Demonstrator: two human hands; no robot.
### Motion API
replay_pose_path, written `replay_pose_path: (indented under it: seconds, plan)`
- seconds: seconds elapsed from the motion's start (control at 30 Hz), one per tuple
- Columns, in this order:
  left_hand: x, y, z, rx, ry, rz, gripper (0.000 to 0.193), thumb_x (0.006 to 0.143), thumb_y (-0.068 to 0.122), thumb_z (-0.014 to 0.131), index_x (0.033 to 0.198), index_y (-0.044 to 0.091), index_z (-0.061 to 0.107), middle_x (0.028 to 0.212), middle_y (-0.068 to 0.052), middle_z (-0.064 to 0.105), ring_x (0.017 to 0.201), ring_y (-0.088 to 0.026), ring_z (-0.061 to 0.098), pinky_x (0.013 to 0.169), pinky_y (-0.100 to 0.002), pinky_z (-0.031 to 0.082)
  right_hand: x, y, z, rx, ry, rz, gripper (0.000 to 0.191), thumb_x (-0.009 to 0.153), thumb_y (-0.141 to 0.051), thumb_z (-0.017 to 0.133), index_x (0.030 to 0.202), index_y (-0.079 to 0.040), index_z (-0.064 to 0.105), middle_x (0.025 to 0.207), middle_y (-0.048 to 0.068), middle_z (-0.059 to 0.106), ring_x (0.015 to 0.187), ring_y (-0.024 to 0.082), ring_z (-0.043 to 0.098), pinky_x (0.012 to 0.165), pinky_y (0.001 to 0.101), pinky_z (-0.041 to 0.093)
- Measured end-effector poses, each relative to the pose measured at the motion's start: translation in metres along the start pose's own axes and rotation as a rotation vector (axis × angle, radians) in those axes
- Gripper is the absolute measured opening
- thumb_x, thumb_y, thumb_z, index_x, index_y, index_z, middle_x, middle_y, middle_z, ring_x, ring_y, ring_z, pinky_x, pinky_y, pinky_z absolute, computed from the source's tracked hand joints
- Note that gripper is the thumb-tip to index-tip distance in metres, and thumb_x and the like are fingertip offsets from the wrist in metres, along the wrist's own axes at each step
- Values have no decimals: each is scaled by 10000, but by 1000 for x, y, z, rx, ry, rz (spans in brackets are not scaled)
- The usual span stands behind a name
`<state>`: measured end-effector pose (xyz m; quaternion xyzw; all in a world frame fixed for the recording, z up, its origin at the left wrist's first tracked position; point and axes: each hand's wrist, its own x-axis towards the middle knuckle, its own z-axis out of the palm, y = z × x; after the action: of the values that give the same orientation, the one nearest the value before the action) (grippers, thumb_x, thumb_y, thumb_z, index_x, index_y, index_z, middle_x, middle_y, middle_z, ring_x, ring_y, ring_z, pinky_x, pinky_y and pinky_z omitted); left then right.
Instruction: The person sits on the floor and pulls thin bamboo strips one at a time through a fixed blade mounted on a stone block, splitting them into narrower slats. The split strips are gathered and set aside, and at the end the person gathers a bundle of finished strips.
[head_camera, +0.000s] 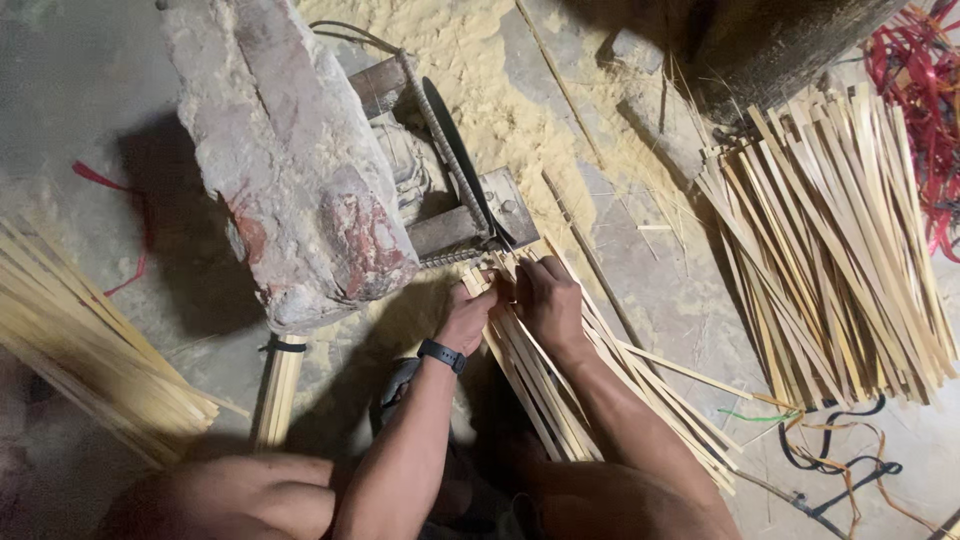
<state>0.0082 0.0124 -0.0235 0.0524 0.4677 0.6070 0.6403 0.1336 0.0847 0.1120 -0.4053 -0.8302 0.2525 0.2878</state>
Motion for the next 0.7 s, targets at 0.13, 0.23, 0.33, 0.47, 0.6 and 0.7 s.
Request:
replay_pose_path:
  seconds: [0.13,0.23,0.33,0.47,0.6,0.7]
  plan:
    - [-5,7,4,175,260,-87,1009,852,157,851,1496,-111,122,1515,-300,366,1399,-297,385,1185,-430,281,-18,-3,-26,119,-109,147,301,836,-15,699,1134,4,733,839,147,667,654,252,676,592,414,549]
    - [-17,20,17,133,113,19,756,833,152,855,1360,-150,405,1378,-284,528,1277,-300,511,1127,-421,374,-51,2,-54,-229,99,-177,236,804,-91,734,1028,-19,736,884,146,685,761,318,652,636,429,546]
    - [-26,30,28,161,99,31,547,846,120,858,1245,-107,561,1274,-204,658,1215,-220,609,1098,-374,409,-65,11,-43,-20,-79,-130,239,892,-101,760,1106,-1,728,973,169,701,787,257,684,677,377,599]
    - [-27,28,24,100,-58,78,419,869,115,774,1248,-32,675,1186,-118,705,1063,-185,659,975,-374,495,-53,26,-16,75,-190,260,186,920,-10,639,1067,-33,750,764,95,688,539,201,646,490,373,557]
    - [-16,14,8,136,-12,92,631,852,103,781,1399,-85,527,1357,-203,622,1176,-243,611,1024,-385,500,-11,32,12,29,-160,102,151,834,84,623,903,-17,713,723,117,642,551,208,602,501,365,540]
    - [-6,5,1,104,124,-23,961,834,191,816,1511,-123,211,1504,-285,442,1343,-307,502,1139,-409,401,2,30,15,19,-181,99,110,820,71,636,858,-22,680,728,123,634,545,202,576,504,375,523]
